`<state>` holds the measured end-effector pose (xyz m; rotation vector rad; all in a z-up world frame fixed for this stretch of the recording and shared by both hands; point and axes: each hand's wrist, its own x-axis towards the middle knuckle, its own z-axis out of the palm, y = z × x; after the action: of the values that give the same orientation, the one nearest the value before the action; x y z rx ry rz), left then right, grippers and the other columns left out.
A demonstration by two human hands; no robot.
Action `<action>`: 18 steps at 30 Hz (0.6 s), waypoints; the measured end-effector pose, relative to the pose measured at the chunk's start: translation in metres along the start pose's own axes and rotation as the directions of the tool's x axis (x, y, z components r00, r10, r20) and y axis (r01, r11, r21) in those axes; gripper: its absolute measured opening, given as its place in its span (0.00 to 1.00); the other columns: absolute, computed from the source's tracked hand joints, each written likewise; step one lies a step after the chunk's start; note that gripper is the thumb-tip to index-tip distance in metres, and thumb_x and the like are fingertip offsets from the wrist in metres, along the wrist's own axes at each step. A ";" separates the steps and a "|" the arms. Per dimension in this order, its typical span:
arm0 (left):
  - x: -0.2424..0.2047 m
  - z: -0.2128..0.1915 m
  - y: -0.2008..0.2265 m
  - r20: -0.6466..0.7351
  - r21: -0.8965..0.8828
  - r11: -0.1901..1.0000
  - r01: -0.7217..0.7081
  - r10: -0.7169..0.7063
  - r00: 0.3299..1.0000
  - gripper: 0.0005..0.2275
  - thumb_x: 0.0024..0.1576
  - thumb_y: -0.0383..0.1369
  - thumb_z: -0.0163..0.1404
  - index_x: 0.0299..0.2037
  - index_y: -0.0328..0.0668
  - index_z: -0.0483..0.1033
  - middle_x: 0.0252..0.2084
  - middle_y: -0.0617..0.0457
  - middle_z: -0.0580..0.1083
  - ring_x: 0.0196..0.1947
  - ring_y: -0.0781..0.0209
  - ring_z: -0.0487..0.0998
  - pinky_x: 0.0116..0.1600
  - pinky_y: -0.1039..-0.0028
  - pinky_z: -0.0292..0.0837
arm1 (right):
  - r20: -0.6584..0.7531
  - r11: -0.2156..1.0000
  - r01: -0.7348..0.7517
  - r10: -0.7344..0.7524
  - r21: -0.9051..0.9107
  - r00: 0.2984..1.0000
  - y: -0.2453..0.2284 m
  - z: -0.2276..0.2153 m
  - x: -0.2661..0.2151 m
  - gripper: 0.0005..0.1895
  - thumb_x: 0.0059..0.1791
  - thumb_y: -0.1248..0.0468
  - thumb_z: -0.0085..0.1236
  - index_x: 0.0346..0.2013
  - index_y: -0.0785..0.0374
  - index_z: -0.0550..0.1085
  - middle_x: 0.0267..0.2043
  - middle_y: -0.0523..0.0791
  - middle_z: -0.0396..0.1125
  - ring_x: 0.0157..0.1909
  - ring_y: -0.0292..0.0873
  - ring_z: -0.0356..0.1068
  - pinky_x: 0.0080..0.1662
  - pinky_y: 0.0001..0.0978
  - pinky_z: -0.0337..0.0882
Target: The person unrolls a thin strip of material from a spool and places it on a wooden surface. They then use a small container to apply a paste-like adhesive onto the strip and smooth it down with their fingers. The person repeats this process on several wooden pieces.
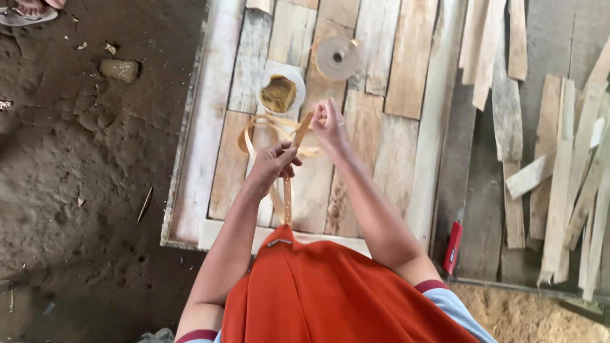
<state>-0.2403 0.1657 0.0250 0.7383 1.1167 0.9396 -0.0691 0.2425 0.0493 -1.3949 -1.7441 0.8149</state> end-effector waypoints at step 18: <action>0.013 0.007 0.016 -0.032 -0.024 0.999 0.036 -0.037 0.999 0.15 0.64 0.31 0.51 0.57 0.28 0.72 0.35 0.44 0.80 0.28 0.58 0.83 0.34 0.74 0.82 | -0.463 0.998 -0.060 0.039 -0.030 0.885 0.017 0.035 0.020 0.13 0.41 0.73 0.57 0.31 0.60 0.62 0.33 0.52 0.60 0.33 0.50 0.68 0.34 0.31 0.74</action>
<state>-0.2360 0.1840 0.0355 0.6840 1.1418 0.9353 -0.0930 0.2650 0.0203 -1.5201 -1.3640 0.4196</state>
